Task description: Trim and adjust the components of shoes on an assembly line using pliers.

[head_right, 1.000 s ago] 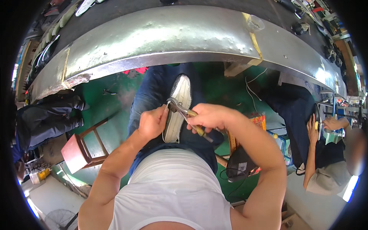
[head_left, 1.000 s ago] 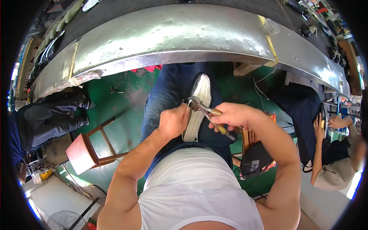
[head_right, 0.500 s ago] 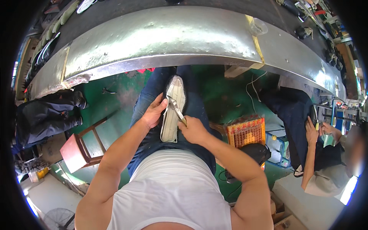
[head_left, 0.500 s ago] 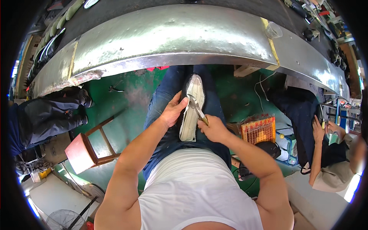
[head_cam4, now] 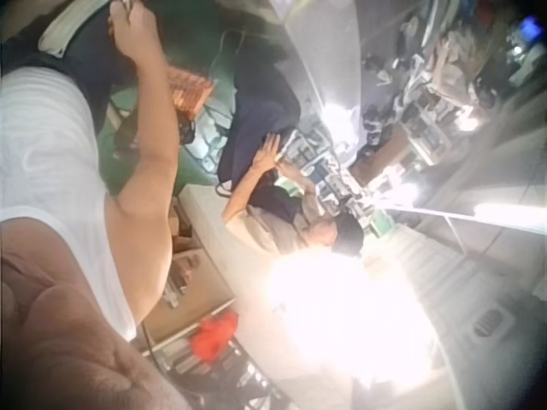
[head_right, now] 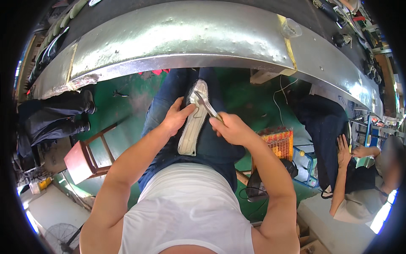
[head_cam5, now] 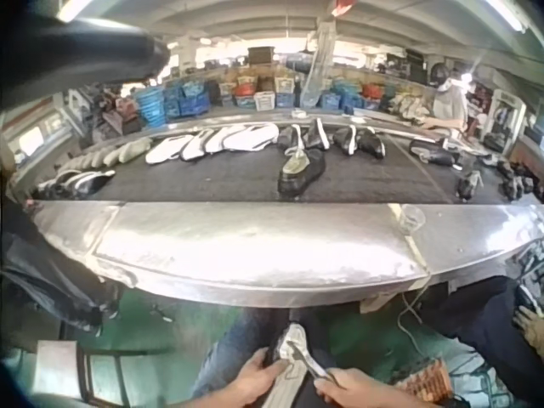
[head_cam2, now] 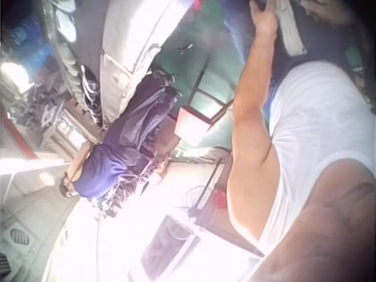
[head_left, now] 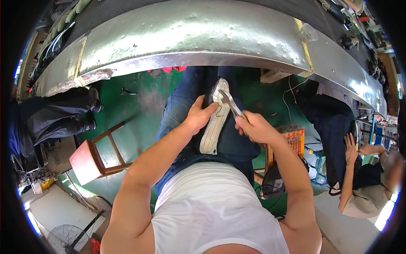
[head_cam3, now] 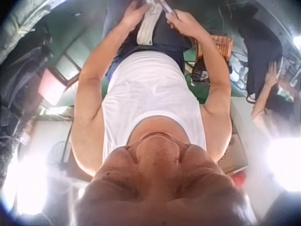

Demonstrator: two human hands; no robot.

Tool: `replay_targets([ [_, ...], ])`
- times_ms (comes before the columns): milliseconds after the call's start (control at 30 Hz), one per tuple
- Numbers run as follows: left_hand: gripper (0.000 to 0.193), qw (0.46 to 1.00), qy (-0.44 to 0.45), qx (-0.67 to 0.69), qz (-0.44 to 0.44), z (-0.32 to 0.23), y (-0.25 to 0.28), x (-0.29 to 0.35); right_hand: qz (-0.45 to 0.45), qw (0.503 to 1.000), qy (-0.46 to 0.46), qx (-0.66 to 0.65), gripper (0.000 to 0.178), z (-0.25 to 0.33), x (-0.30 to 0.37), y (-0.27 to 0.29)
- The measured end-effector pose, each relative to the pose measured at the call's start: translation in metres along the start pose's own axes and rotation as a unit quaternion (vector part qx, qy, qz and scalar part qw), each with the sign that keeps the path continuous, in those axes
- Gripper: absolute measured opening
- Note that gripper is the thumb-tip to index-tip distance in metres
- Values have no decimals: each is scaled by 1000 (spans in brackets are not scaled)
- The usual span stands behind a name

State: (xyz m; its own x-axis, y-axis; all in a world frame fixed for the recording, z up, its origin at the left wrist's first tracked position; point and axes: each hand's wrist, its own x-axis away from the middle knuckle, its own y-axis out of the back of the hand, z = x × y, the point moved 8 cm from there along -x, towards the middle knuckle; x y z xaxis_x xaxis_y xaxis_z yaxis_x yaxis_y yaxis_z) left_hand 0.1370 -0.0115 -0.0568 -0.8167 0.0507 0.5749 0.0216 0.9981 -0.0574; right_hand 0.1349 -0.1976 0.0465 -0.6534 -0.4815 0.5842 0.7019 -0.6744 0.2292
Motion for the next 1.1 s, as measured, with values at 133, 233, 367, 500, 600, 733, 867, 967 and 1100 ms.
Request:
replay_targets([
  [133, 89, 996, 13, -90, -1, -21, -12, 13, -102, 944, 98, 297, 40, 6, -31, 3],
  [233, 88, 995, 34, -89, 25, -14, -1, 4, -61, 986, 16, 154, 38, 5, -24, 13],
  [367, 90, 996, 67, -25, 61, -20, 3, 6, 51, 990, -27, 125, 32, -6, 14, -2],
  [500, 88, 992, 77, 16, 102, -7, -2, -8, 48, 955, 103, 273, 31, -10, 20, -35],
  [600, 80, 994, 54, 3, 97, -6, -3, -9, -19, 922, 155, 354, 32, 5, 19, -45],
  [733, 74, 996, 32, -15, 84, -16, -5, 1, -37, 927, 128, 350, 29, -12, 18, -43],
  [867, 80, 978, 31, -208, 16, -18, -2, 32, -38, 955, 103, 277, 29, -51, 27, -40],
  [967, 98, 975, -77, -96, 183, 1, -11, 46, -9, 961, 71, 266, 29, -64, 28, -35],
  [1100, 98, 986, -96, -6, 133, 15, -15, 41, -47, 939, 112, 322, 26, -45, 48, -51],
])
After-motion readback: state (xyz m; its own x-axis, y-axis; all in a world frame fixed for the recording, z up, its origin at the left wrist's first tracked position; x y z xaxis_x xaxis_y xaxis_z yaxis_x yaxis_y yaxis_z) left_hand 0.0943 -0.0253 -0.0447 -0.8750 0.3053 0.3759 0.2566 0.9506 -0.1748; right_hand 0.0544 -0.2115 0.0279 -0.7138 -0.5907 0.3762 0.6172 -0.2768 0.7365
